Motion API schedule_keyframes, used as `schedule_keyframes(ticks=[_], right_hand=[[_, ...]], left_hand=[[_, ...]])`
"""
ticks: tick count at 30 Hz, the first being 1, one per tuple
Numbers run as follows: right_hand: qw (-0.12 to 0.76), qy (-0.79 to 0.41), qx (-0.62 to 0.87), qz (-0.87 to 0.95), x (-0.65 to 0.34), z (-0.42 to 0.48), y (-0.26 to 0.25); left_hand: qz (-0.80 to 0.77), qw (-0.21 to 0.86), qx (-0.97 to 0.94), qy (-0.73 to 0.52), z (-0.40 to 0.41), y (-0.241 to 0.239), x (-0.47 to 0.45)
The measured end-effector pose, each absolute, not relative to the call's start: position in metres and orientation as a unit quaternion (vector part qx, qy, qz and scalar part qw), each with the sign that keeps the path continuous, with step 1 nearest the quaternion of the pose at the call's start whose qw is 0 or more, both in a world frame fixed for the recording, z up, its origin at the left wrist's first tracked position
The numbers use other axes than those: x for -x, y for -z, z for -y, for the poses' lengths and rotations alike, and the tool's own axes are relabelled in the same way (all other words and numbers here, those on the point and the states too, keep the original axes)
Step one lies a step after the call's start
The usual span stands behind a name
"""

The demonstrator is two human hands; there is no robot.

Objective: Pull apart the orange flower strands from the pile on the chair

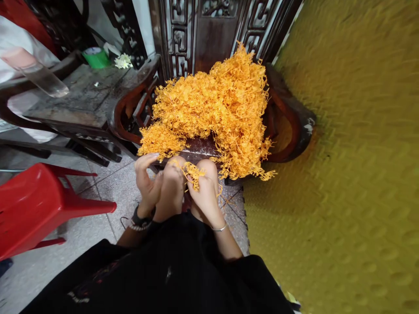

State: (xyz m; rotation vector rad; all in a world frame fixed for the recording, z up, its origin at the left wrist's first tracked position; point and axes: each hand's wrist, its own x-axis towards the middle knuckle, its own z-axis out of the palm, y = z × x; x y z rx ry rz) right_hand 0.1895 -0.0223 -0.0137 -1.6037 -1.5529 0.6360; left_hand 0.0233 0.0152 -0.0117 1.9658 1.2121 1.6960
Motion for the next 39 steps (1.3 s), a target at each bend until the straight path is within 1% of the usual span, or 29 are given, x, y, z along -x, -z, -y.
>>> schedule_keyframes(ticks=[2,4,6,9,12,14,19,23,25,28,30,31,35,37,39], right_hand=[[0.391,-0.272,0.614,0.629,-0.189,0.026,0.009],[0.386,-0.299,0.584,0.649,-0.188,0.030,0.006],[0.382,-0.309,0.563,0.664,-0.187,0.033,0.004],[0.389,-0.284,0.548,0.684,-0.186,0.036,0.005],[0.405,-0.255,0.532,0.699,-0.186,0.038,0.008],[0.413,-0.237,0.523,0.706,-0.186,0.039,0.010],[0.408,-0.204,0.503,0.734,-0.188,0.041,0.014],[0.401,-0.220,0.492,0.741,-0.192,0.047,0.021],[0.408,-0.270,0.483,0.727,-0.194,0.053,0.022],[0.438,-0.415,0.431,0.671,-0.196,0.061,0.019],[0.472,-0.479,0.407,0.619,-0.197,0.063,0.015],[0.501,-0.489,0.408,0.587,-0.199,0.064,0.013],[0.629,-0.452,0.436,0.458,-0.207,0.062,0.005],[0.634,-0.430,0.448,0.460,-0.210,0.059,0.000],[0.593,-0.418,0.463,0.509,-0.211,0.054,-0.007]], left_hand=[[-0.412,0.164,-0.708,-0.549,0.002,0.006,-0.027],[-0.412,0.215,-0.723,-0.511,0.008,0.007,-0.029],[-0.425,0.275,-0.697,-0.508,0.006,0.012,-0.028],[-0.436,0.382,-0.623,-0.525,0.002,0.020,-0.022],[-0.405,0.507,-0.562,-0.514,0.004,0.018,-0.017],[-0.394,0.553,-0.524,-0.514,0.009,0.012,-0.017],[-0.422,0.544,-0.487,-0.537,0.012,0.005,-0.020],[-0.418,0.537,-0.476,-0.558,0.008,0.014,-0.020],[-0.415,0.542,-0.467,-0.562,0.007,0.019,-0.021],[-0.411,0.557,-0.453,-0.562,0.006,0.026,-0.024],[-0.409,0.561,-0.439,-0.571,0.006,0.029,-0.025],[-0.408,0.560,-0.434,-0.576,0.006,0.030,-0.026],[-0.376,0.560,-0.466,-0.572,0.007,0.028,-0.023],[-0.353,0.564,-0.506,-0.550,0.007,0.024,-0.021],[-0.340,0.575,-0.536,-0.517,0.007,0.021,-0.019]])
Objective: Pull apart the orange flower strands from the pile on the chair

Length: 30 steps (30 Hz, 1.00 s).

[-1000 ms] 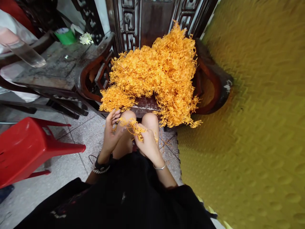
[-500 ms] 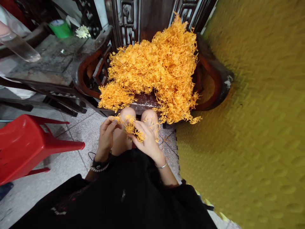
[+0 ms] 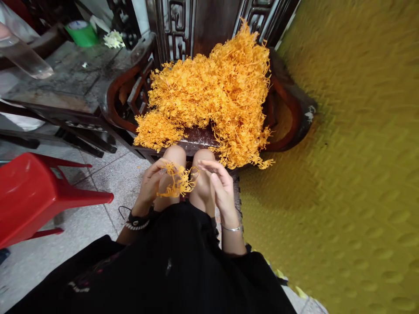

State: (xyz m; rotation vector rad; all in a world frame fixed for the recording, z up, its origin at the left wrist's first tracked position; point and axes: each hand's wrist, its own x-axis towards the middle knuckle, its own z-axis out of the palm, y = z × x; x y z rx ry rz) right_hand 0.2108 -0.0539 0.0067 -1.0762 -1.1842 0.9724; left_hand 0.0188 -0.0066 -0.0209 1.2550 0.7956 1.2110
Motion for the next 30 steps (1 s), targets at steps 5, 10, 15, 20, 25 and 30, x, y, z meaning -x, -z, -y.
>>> schedule_keyframes(ticks=[5,10,15,20,25,30], right_hand=[[0.431,-0.410,0.435,0.676,-0.197,0.030,-0.024],[0.405,-0.418,0.446,0.680,-0.185,0.015,-0.028],[0.411,-0.474,0.473,0.618,-0.181,0.018,-0.023],[0.445,-0.546,0.481,0.522,-0.182,0.018,-0.015],[0.516,-0.619,0.436,0.401,-0.179,0.022,-0.015],[0.607,-0.643,0.372,0.283,-0.161,0.034,-0.023]], left_hand=[[-0.297,0.695,-0.505,-0.416,0.009,0.018,-0.018],[-0.305,0.818,-0.343,-0.345,0.018,0.023,-0.021],[-0.289,0.820,-0.323,-0.374,0.021,0.029,-0.025],[-0.297,0.793,-0.402,-0.348,0.027,0.027,-0.032],[-0.307,0.775,-0.411,-0.369,0.038,0.016,-0.038],[-0.262,0.748,-0.468,-0.391,0.039,0.005,-0.040]])
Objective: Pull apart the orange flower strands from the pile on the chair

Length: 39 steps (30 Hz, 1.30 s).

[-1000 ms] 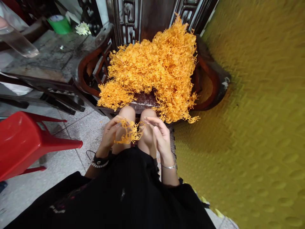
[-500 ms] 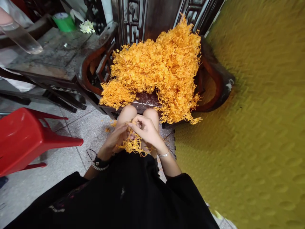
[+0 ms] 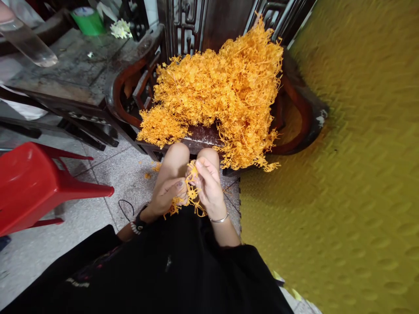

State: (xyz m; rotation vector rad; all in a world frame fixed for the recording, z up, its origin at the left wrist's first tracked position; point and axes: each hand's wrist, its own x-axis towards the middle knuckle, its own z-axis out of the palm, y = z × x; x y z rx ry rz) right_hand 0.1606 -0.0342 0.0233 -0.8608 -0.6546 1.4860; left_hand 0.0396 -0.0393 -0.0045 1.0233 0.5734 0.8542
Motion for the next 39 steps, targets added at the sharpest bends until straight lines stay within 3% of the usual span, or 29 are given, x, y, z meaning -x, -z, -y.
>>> schedule_keyframes(ticks=[5,8,17,32,39], right_hand=[[0.703,-0.634,0.247,0.209,-0.179,0.023,-0.035],[0.810,-0.506,0.186,0.229,-0.208,0.014,-0.044],[0.667,-0.499,0.396,0.385,-0.198,0.035,-0.036],[0.610,-0.459,0.454,0.460,-0.184,0.045,-0.031],[0.510,-0.411,0.478,0.585,-0.184,0.045,-0.026]], left_hand=[[-0.176,0.762,-0.469,-0.410,0.048,0.006,-0.043],[-0.137,0.786,-0.419,-0.433,0.054,0.009,-0.041],[-0.223,0.775,-0.369,-0.462,0.040,0.004,-0.039],[-0.254,0.745,-0.392,-0.477,0.039,0.009,-0.036],[-0.255,0.751,-0.397,-0.463,0.039,0.008,-0.034]])
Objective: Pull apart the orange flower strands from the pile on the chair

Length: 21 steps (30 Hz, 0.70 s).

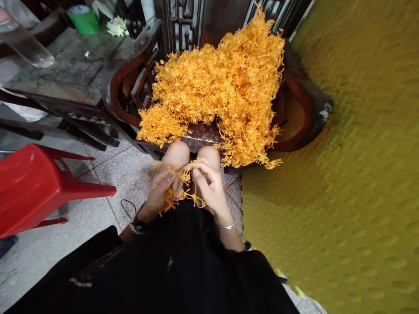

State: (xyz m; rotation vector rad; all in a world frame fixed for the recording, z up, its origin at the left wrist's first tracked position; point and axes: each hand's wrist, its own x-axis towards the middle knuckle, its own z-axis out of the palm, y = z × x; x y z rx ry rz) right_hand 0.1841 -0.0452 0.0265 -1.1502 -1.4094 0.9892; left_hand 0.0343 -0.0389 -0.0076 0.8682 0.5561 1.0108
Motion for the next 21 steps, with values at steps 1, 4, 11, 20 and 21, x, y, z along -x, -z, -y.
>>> schedule_keyframes(ticks=[1,4,11,20,21], right_hand=[[0.502,-0.423,0.472,0.588,-0.183,0.046,-0.027],[0.488,-0.460,0.449,0.590,-0.179,0.047,-0.027],[0.507,-0.587,0.421,0.469,-0.176,0.051,-0.027],[0.587,-0.663,0.305,0.351,-0.166,0.054,-0.036],[0.602,-0.657,0.296,0.344,-0.167,0.053,-0.038]], left_hand=[[-0.256,0.750,-0.398,-0.462,0.039,0.007,-0.035],[-0.258,0.743,-0.403,-0.467,0.038,0.006,-0.035],[-0.236,0.782,-0.388,-0.427,0.041,0.003,-0.036],[-0.167,0.822,-0.398,-0.371,0.053,-0.007,-0.043],[-0.142,0.832,-0.387,-0.371,0.053,-0.007,-0.043]])
